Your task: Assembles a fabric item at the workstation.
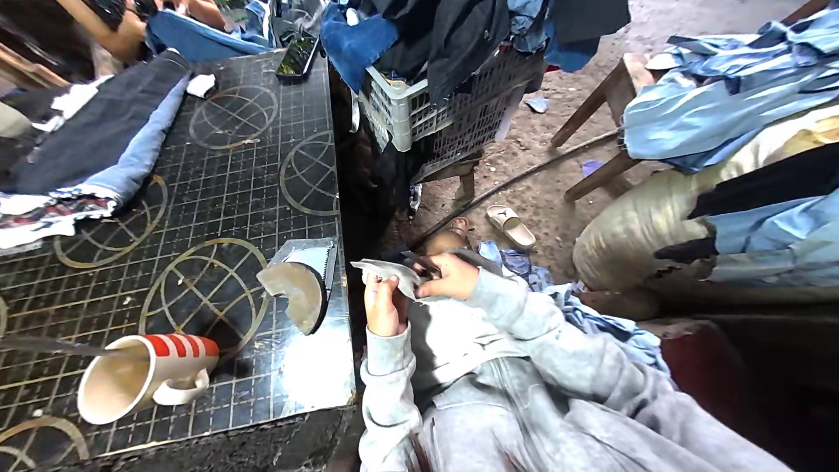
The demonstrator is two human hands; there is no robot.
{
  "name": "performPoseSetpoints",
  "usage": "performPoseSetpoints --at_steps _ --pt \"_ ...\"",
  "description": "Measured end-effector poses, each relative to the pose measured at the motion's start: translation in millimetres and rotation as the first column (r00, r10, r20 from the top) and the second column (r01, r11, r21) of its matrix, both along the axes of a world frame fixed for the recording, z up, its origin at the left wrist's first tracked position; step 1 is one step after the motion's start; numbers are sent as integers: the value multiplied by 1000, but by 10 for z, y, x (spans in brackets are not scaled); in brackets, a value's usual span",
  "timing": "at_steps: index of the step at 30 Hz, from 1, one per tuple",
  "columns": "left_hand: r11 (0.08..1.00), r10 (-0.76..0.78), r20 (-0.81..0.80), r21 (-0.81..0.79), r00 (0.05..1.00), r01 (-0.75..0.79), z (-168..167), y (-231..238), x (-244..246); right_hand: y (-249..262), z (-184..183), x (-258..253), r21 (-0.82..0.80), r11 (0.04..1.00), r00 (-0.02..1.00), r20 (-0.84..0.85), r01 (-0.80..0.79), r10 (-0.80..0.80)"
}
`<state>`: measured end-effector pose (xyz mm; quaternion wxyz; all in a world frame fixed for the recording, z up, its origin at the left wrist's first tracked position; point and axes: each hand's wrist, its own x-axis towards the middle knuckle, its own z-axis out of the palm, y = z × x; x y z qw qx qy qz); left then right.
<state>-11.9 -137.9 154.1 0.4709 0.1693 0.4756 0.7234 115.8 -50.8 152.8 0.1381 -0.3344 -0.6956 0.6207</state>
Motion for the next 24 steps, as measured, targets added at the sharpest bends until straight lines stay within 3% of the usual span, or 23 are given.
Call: performPoseSetpoints --at_steps 3,6,8,12,19,24 --pt "997 72 -23 -30 997 -73 25 19 -70 103 121 69 52 994 995 20 97 -98" --pt "996 89 23 -12 996 -89 0 23 -56 210 211 99 82 993 996 13 90 -91" --pt "1000 25 43 -15 999 -24 -34 4 -47 248 245 74 91 992 995 45 84 -88" --pt "982 -171 -70 -88 983 165 -36 -62 -79 268 295 26 197 979 989 129 44 -71" --pt "991 -100 -44 -95 994 96 -56 -50 -68 270 282 -17 398 917 971 222 -7 -89" --pt "995 -71 20 -74 997 72 -1 -66 -41 150 341 76 574 817 939 249 56 -239"
